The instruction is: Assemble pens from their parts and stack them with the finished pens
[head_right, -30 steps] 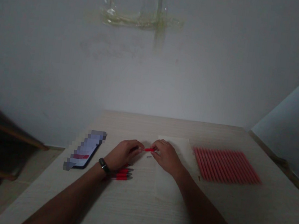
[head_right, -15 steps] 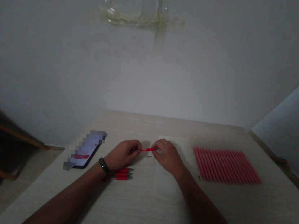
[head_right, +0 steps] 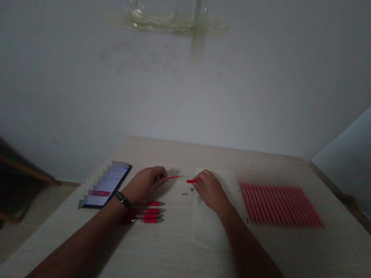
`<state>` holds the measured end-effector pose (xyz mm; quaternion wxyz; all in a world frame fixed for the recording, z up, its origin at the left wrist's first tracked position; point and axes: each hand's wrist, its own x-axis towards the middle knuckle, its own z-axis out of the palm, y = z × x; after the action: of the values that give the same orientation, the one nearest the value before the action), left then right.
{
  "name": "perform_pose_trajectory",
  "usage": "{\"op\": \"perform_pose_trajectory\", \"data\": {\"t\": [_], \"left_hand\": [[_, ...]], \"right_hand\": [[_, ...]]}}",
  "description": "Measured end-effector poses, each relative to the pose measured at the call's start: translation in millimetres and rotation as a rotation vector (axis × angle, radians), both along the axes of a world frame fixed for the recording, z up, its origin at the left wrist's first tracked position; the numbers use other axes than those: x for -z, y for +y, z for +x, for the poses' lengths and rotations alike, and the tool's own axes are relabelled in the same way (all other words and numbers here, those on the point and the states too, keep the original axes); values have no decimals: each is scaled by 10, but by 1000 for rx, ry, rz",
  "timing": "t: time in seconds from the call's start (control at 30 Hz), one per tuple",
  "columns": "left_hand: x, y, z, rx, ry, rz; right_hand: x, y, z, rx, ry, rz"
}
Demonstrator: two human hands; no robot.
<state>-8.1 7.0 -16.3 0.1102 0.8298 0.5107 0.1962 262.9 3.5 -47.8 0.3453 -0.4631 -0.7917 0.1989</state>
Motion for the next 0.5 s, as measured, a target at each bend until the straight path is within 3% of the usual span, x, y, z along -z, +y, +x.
{"op": "perform_pose_trajectory", "data": {"t": [0.3,0.5], "left_hand": [[-30,-25,35,-21,-88,-32],[-41,-19,42,-67,-116,-38]], "right_hand": [[79,-19,-132,16,89,-74],[79,-53,-251,-32,-52,95]]}}
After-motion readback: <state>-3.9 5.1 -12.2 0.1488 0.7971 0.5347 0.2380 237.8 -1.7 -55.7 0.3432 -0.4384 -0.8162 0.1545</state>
